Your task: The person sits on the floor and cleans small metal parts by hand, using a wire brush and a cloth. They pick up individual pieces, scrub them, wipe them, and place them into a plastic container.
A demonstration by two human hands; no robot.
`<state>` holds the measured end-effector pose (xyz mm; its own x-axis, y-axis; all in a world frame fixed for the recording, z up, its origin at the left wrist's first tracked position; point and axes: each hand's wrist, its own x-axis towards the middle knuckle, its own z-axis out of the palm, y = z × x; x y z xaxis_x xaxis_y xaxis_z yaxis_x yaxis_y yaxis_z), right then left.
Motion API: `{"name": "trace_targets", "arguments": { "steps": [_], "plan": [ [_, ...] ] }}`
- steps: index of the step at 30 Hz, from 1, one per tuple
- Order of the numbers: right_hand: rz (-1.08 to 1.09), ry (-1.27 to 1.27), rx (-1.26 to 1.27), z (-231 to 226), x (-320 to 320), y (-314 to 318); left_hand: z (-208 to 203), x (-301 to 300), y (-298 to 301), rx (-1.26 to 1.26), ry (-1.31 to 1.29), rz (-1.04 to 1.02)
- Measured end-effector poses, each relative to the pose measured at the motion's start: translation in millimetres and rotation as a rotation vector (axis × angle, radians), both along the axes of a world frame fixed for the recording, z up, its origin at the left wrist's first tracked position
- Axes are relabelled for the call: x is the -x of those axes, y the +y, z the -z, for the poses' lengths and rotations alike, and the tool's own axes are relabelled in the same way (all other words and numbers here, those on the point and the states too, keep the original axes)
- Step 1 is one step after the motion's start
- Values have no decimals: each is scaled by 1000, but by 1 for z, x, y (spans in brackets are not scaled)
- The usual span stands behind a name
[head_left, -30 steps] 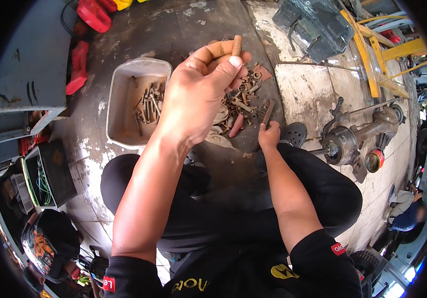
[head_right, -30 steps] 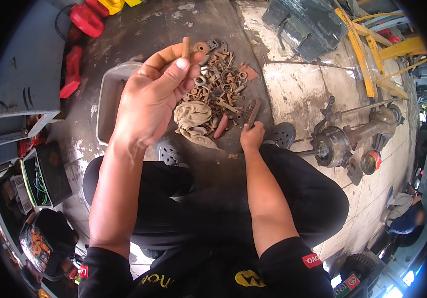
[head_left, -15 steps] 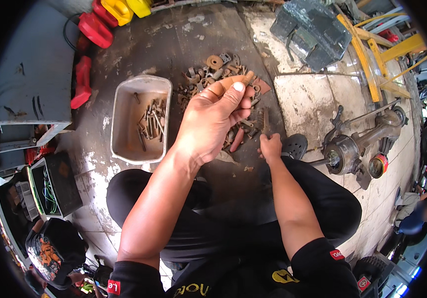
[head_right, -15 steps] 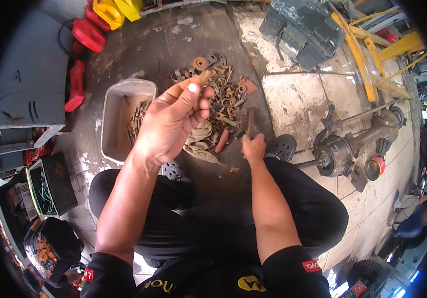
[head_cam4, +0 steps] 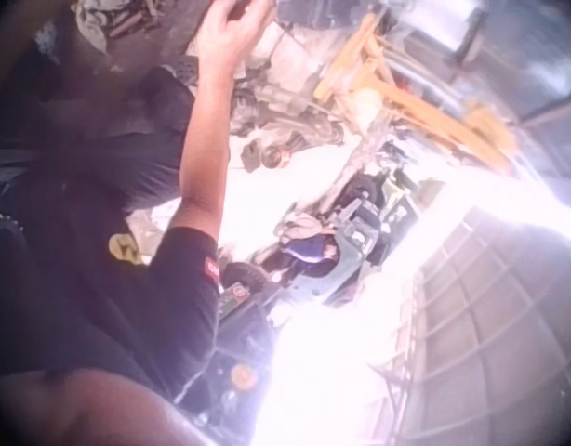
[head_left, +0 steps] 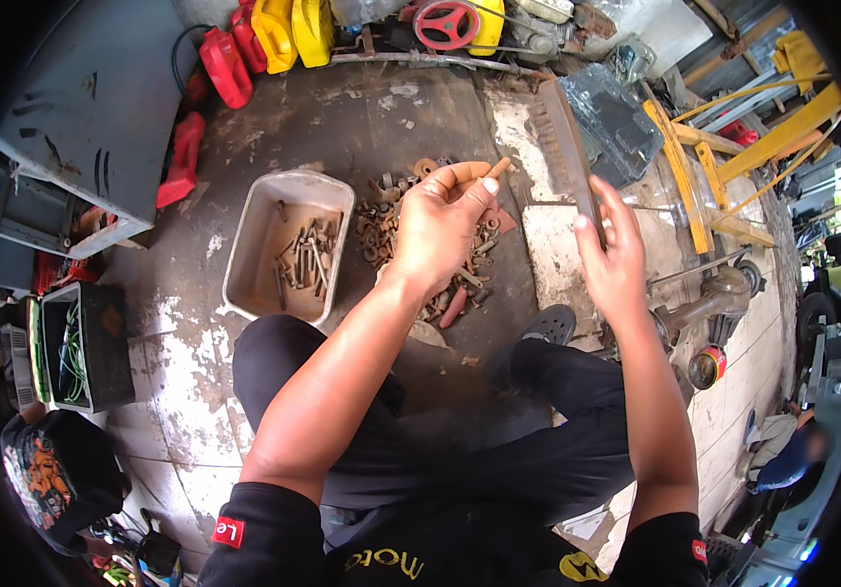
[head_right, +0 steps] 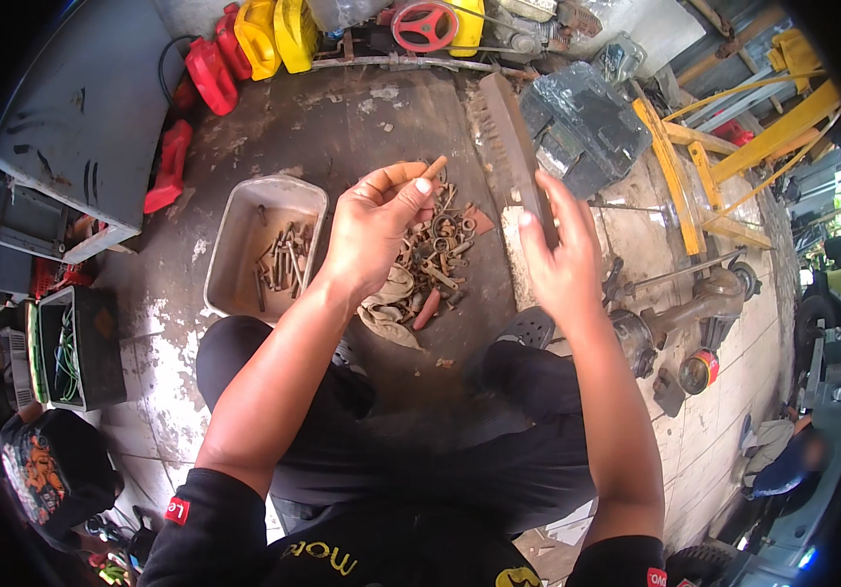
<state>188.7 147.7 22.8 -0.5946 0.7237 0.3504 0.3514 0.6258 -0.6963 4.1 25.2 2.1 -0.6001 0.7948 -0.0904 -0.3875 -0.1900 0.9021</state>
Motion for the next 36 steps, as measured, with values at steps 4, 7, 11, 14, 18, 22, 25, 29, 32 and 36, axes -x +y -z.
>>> {"name": "trace_targets", "arguments": {
  "steps": [4, 7, 11, 14, 18, 22, 25, 29, 32, 36],
  "plan": [
    [-91, -28, -231, -22, -16, -50, -4, -1, -5, 23, 49, -48],
    [-111, -12, -247, -15, -18, -63, -2, 1, -7, 89, 151, -46],
    [-115, 1, -246, -9, -4, -62, -1, -5, -11, 204, 311, 43],
    [-95, -3, -178, -3, 12, -57, 16, -1, -6, 213, 420, 25],
    [-54, 52, -141, -5, 29, -42, 23, -24, -9, 206, 527, 202],
    [8, 154, 91, -4, 20, -32, 19, -7, -5, 163, 244, 205],
    [27, 172, 203, -4, 13, -39, 16, -10, -3, 100, 117, 150],
    [-41, 168, 151, -5, 7, -53, 14, -1, -6, 71, 111, 138],
    [-93, 74, -65, -10, 0, -58, 8, 2, -6, 72, 69, 61],
    [-123, 5, -235, -9, 2, -61, 11, -2, -7, 137, 143, 131]
  ]
}}
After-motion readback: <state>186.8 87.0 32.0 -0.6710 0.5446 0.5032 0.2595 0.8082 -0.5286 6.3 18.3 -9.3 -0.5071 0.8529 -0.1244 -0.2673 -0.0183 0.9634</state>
